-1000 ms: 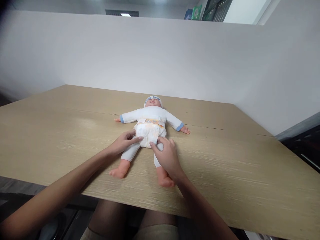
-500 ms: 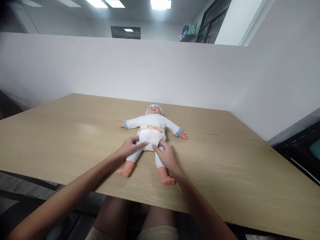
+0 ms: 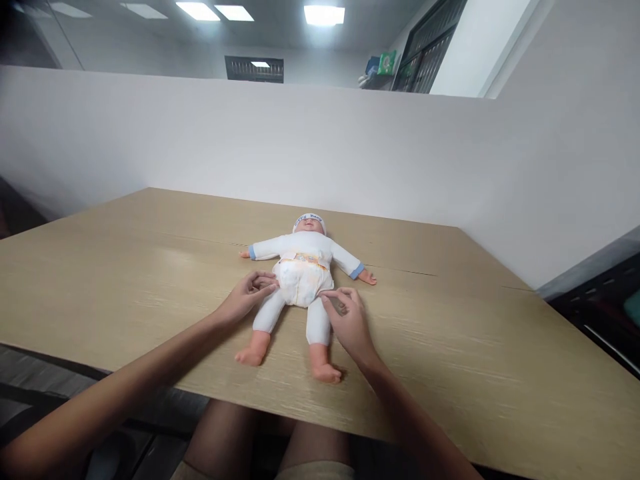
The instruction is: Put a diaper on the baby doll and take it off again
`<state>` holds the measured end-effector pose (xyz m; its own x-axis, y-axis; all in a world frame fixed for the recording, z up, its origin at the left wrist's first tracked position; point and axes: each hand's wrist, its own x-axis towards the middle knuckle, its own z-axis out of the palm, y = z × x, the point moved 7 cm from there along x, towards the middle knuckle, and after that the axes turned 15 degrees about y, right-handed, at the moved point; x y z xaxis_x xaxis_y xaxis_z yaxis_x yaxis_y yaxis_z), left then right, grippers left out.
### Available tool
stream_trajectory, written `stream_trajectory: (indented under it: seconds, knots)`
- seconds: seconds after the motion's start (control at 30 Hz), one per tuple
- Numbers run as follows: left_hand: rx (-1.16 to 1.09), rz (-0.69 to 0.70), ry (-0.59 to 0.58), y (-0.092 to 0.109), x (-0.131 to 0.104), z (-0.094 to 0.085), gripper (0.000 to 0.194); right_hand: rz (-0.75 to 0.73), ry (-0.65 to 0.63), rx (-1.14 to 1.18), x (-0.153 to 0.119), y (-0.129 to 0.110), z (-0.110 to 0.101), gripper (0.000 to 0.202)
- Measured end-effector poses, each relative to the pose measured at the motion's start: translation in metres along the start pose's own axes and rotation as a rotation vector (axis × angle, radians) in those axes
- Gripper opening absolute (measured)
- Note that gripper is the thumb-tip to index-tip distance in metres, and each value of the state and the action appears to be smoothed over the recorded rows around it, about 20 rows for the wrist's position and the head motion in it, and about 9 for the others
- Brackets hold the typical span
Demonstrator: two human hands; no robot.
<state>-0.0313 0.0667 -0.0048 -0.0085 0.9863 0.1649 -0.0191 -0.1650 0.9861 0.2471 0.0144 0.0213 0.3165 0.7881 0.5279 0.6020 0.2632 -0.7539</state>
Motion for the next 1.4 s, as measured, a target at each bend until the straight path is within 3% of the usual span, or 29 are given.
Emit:
stream_trajectory:
  seconds: [0.1,0.2,0.3,0.4,0.5,0.63,0.83,0.93,1.07,1.17,1.3,1.4]
  knots:
    - [0.414,0.177,0.128,-0.003,0.016,-0.026,0.043,-0.125,0.087,-0.068,0.016,0.008,-0.011,0.03]
    - [0.765,0.352,0.259,-0.002,0.048,-0.039,0.048,-0.304,0.199,-0.313,0.043,0.016,-0.011,0.029]
    - [0.9,0.521,0.323,0.002,0.086,-0.032,0.058,-0.398,0.199,-0.55,0.079,0.03,0.01,0.049]
    - [0.937,0.596,0.295,0.001,0.122,-0.014,0.059,-0.436,0.138,-0.642,0.112,0.043,0.039,0.06]
    - [1.018,0.578,0.223,-0.007,0.147,0.001,0.053,-0.392,0.071,-0.695,0.134,0.057,0.059,0.06]
    - [1.192,0.496,0.186,-0.016,0.163,0.005,0.04,-0.311,-0.002,-0.749,0.145,0.068,0.068,0.035]
    - [1.316,0.422,0.175,-0.012,0.16,0.006,0.039,-0.271,-0.046,-0.755,0.14,0.061,0.066,0.036]
    - [1.296,0.308,0.137,-0.003,0.151,0.008,0.042,-0.213,-0.119,-0.693,0.134,0.051,0.065,0.035]
    - [1.186,0.174,0.045,0.019,0.116,0.007,0.044,-0.081,-0.265,-0.614,0.118,0.037,0.05,0.03]
    - [1.039,0.118,0.002,0.04,0.058,0.001,0.044,-0.064,-0.32,-0.51,0.095,0.018,0.018,0.036]
    - [0.909,0.143,-0.041,0.066,-0.063,-0.005,0.04,-0.066,-0.404,-0.29,0.043,-0.019,-0.044,0.047]
    - [0.807,0.168,-0.09,0.064,-0.169,-0.001,0.041,-0.103,-0.48,-0.198,-0.01,-0.047,-0.091,0.054]
